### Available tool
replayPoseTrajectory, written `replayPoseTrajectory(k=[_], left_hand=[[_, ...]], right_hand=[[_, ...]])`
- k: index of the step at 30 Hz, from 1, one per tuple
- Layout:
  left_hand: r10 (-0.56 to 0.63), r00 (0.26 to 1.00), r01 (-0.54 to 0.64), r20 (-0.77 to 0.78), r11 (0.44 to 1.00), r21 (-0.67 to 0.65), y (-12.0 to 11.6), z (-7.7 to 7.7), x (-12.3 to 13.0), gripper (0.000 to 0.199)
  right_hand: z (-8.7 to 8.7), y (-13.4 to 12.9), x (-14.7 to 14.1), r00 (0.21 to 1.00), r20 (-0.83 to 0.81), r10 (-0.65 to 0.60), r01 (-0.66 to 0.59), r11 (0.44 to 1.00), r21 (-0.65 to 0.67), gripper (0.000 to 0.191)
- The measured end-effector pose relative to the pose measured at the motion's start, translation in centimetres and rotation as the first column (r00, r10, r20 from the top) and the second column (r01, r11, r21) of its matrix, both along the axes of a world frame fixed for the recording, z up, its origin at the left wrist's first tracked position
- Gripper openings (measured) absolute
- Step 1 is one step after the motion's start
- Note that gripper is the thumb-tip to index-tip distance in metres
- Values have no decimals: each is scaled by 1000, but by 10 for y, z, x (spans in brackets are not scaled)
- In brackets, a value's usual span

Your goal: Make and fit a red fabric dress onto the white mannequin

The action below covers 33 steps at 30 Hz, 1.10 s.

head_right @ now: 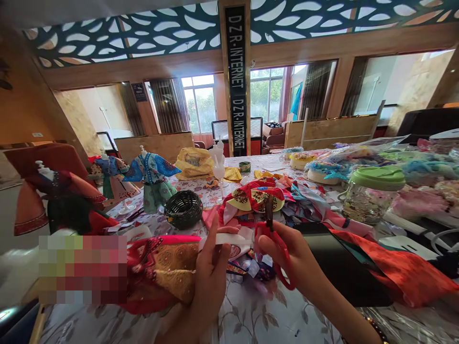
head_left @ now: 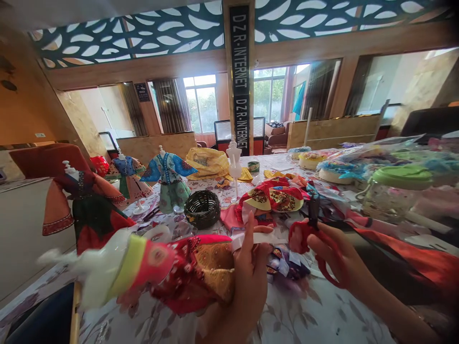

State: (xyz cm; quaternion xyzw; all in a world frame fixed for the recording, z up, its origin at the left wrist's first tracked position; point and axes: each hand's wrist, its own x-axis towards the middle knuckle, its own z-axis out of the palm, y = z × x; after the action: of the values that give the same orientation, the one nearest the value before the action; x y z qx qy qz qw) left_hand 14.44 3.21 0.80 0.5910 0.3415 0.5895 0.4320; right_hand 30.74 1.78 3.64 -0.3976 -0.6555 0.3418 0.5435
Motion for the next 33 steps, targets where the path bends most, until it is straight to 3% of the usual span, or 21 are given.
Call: replayPoseTrajectory(k=[3,9,14,17,21,26,29,33], left_hand=[[-13,998,9,-66,998,-64,3,-8,4,51],[-62,994,46,-89,984,-172,1,-25,9,52],[36,999,-34,8,990,-137,-9,-28,12,47],[123,985,-121,123,992,-25,-14,-25,10,40],[193,960,-224,204,964,144,-15,-19,2,32],[307,935,-346,177,898,271,-12,-15,-3,34],[324,920,-378,219,881,285,-12,-12,-3,35],[273,926,-348,262,885,310,-12,-9,-3,35]], right_hand=[[2,-2,-7,990,82,-113,113,994,5,33],[-3,-3,-19,988,150,-31,37,998,-41,30],[-12,-5,-27,988,-34,-148,148,989,-5,24],[-20,-5,-27,965,-156,-210,224,971,80,20],[-26,-5,-25,983,-121,-139,151,983,102,31],[-25,-12,-28,974,225,-7,0,1000,29,43],[-26,-16,-27,943,320,89,-52,991,-120,50],[-29,-18,-24,930,279,239,-151,942,-300,50]])
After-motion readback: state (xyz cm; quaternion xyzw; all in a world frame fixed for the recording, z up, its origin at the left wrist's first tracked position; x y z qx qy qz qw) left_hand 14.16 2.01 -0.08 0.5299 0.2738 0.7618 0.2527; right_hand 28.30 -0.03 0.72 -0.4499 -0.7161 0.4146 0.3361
